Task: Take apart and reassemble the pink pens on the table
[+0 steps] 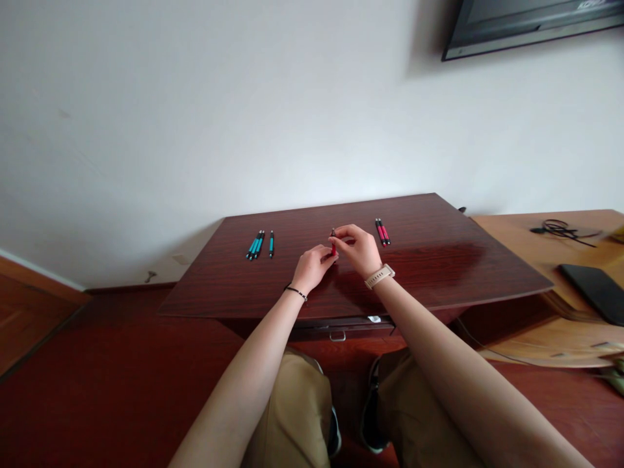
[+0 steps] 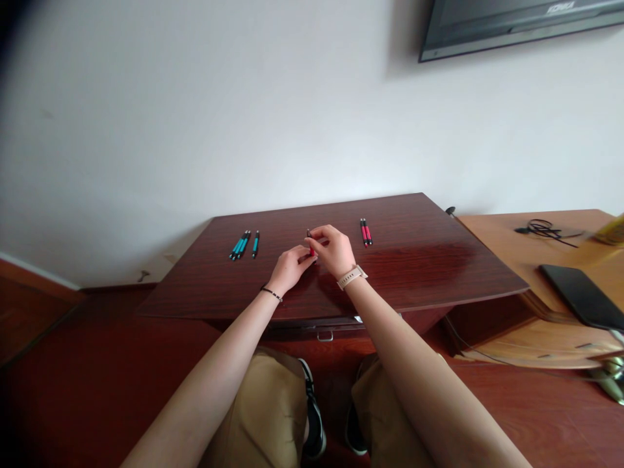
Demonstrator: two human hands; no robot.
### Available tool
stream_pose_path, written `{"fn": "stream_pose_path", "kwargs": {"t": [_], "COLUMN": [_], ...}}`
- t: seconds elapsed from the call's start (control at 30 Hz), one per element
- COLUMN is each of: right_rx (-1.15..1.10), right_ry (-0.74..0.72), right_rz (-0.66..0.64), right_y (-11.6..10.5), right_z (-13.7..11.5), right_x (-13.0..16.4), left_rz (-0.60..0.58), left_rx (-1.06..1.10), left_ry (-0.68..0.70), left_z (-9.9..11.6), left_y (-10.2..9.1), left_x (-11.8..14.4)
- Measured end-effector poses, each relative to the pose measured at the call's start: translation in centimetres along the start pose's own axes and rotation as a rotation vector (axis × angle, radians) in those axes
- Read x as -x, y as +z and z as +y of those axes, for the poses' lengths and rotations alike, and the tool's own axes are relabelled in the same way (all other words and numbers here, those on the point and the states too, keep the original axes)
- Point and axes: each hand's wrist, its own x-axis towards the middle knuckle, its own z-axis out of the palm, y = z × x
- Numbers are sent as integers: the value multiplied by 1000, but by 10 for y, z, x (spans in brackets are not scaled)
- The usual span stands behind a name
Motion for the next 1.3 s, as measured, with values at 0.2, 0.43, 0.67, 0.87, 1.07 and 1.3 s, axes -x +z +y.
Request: {"fn": "stream_pose_path", "kwargs": {"t": [0.2,0.43,0.67,0.87,1.07,1.3], "right_rx": [-16,36,32,16,7,-15], "right_ry": [9,51,80,84,71,87], "right_rz": [-30,-11,-21,-57,-66,-86], "right_y": [-1,0,-1,-3,-2,-1], "right_z": [2,4,-1,-4,-1,3], "right_x": [2,0,1,3,3,3], "left_rz": [6,1,-2,-7,-1,-21], "left_rx": [9,-6,-19,22,70,69], "left_ry": [0,11,-10,-26,-14,-7], "left_z": [-4,-4,-4,-5,-8,-8], "left_y": [1,1,2,3,5,4], "left_x": [0,0,0,0,-2,-2]}}
